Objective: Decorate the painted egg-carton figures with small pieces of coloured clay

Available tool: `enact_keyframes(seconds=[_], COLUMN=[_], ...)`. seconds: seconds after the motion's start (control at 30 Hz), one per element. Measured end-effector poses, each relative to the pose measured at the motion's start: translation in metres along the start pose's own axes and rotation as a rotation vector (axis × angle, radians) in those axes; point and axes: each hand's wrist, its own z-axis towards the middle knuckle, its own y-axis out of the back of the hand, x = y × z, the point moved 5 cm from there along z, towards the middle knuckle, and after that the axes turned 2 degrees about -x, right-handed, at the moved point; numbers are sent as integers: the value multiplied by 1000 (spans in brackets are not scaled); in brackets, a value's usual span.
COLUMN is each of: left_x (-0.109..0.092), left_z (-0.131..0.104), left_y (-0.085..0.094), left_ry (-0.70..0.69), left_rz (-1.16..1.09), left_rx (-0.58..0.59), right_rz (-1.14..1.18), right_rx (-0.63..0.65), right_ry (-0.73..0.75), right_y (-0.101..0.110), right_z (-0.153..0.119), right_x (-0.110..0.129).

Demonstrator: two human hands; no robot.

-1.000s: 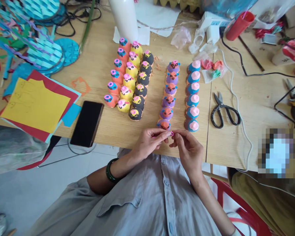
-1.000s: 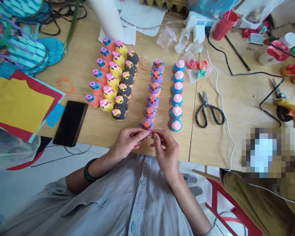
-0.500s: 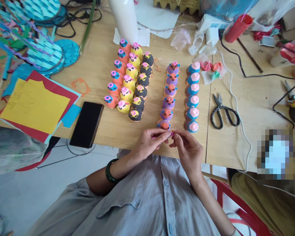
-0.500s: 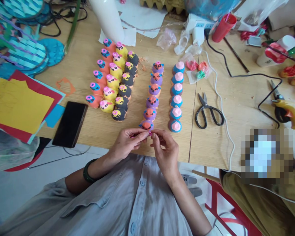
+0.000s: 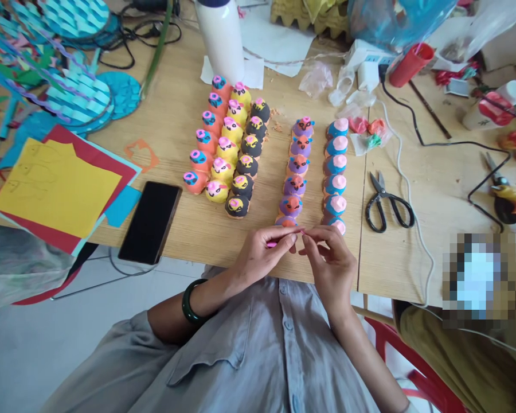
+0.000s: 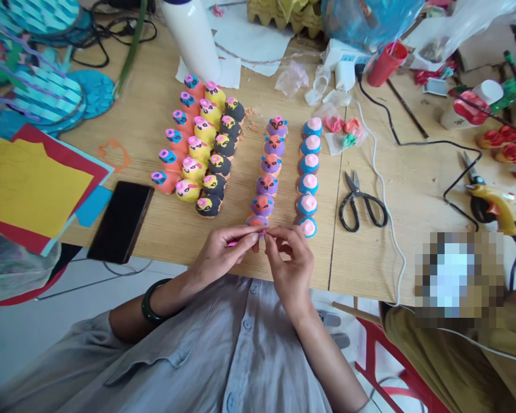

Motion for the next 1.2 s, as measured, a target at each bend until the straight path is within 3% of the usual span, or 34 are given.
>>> enact_keyframes(seconds=[0.17,0.33,0.5,0.63,0.83,1.03,1.2], left_x=[-1,-11,-17,-19,-22,-21,-21], left_z=[5,23,48,58,59,60,60], left_y=[-1,10,17,15,22,20,18], left_ry=[-38,-45,-137,-258,-351,-367,-358], left_rz=[-45,-60,-30,38,144,165,130], left_rx=[16,-38,-143,-151,-155,-93,-85], right_rz=[338,420,276,153,51,-82,-272], right_rx=[26,54,41,25,84,122,112], right_ry=[-284,-378,-244,-139,-81,-8,76], right_y=[-5,-8,-1,0,-23,-49,-50], right_z=[14,33,77,125,185,217,228], right_x=[-15,-17,-7,-1,-4,-9,-14])
